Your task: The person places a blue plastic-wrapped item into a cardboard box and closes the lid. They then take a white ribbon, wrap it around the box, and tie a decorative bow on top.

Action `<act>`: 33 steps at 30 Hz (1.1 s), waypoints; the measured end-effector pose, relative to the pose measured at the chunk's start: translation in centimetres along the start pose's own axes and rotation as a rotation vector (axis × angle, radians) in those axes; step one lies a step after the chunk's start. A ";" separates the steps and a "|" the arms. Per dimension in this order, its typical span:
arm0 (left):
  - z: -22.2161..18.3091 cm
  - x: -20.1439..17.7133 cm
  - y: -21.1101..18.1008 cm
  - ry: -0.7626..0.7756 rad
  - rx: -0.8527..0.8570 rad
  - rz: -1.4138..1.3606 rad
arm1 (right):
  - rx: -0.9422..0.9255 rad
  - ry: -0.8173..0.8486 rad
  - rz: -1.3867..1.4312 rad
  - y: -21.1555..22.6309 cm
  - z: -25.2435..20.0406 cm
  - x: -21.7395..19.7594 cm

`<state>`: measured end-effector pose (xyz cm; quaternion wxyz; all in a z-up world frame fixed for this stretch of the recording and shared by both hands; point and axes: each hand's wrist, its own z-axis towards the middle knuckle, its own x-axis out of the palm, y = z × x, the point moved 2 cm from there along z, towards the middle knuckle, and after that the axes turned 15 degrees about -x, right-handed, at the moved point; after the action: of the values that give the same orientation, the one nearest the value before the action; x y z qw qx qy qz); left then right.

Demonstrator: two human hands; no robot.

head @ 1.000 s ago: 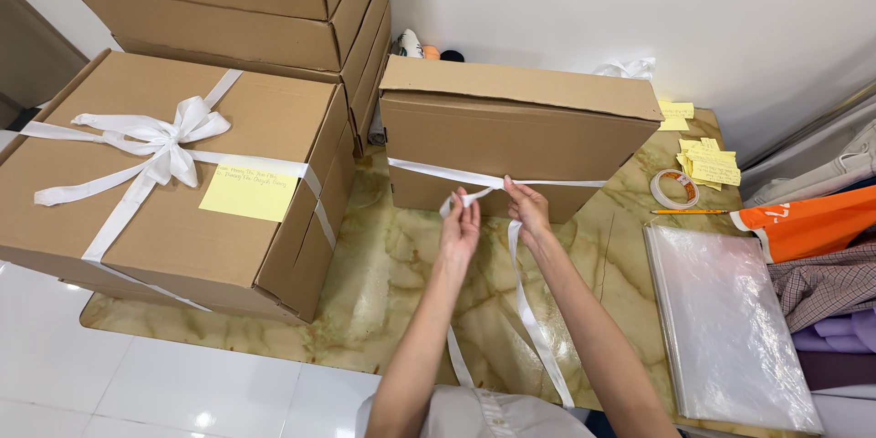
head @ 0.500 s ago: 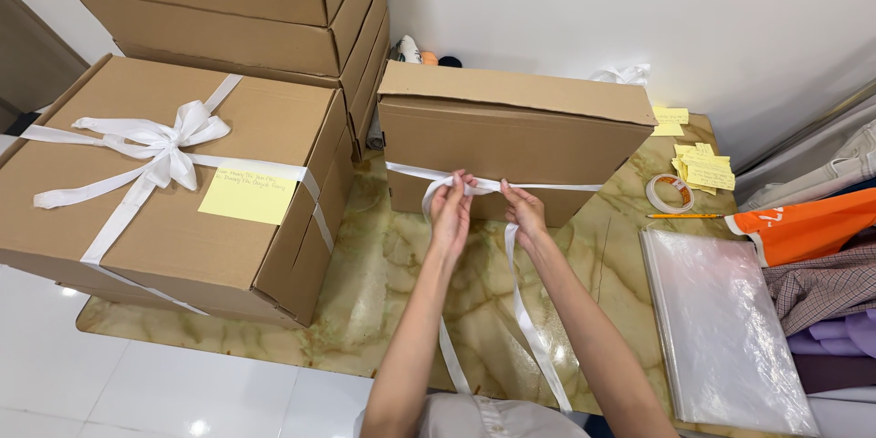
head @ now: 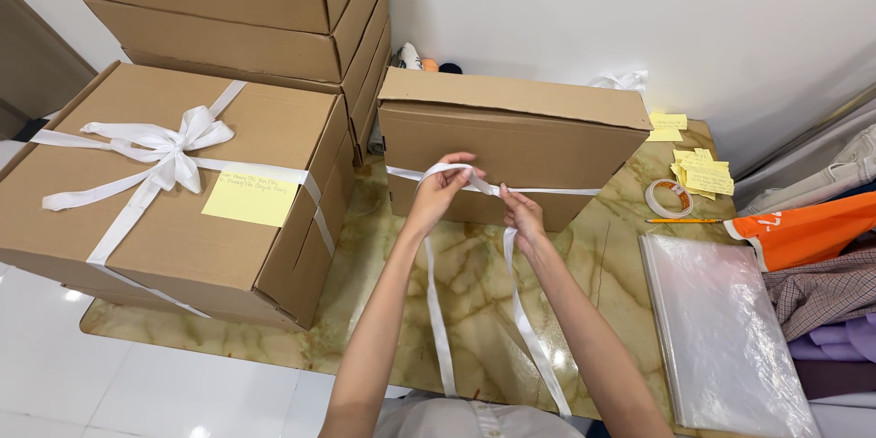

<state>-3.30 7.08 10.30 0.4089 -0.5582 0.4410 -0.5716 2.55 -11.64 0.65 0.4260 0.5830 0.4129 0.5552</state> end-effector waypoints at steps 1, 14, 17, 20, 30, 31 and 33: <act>0.7 -0.1 1.3 -0.001 0.002 0.002 | -0.001 0.002 0.002 0.0 0.1 0.0; 1.9 2.8 -4.9 -0.209 0.256 0.207 | 0.024 -0.005 -0.024 -0.8 0.2 -0.3; 3.2 3.9 -8.0 -0.311 0.621 0.779 | 0.030 -0.016 0.000 -1.4 0.1 -0.3; 4.6 4.9 -9.6 -0.335 0.873 1.202 | 0.026 -0.048 0.053 -3.2 0.1 -0.1; 7.1 5.3 -13.3 -0.005 0.455 1.134 | 0.048 -0.086 0.173 -4.9 0.2 0.9; 6.9 5.4 -13.7 -0.005 0.453 1.135 | 0.050 -0.086 0.174 -5.4 -0.1 1.1; 6.8 5.3 -14.2 0.050 0.313 1.046 | 0.071 -0.054 0.216 -6.3 -0.5 1.9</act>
<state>3.62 5.64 25.36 0.7063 -0.1830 0.5790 -0.3639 2.09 -7.94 -4.83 0.3537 0.6537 0.3552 0.5670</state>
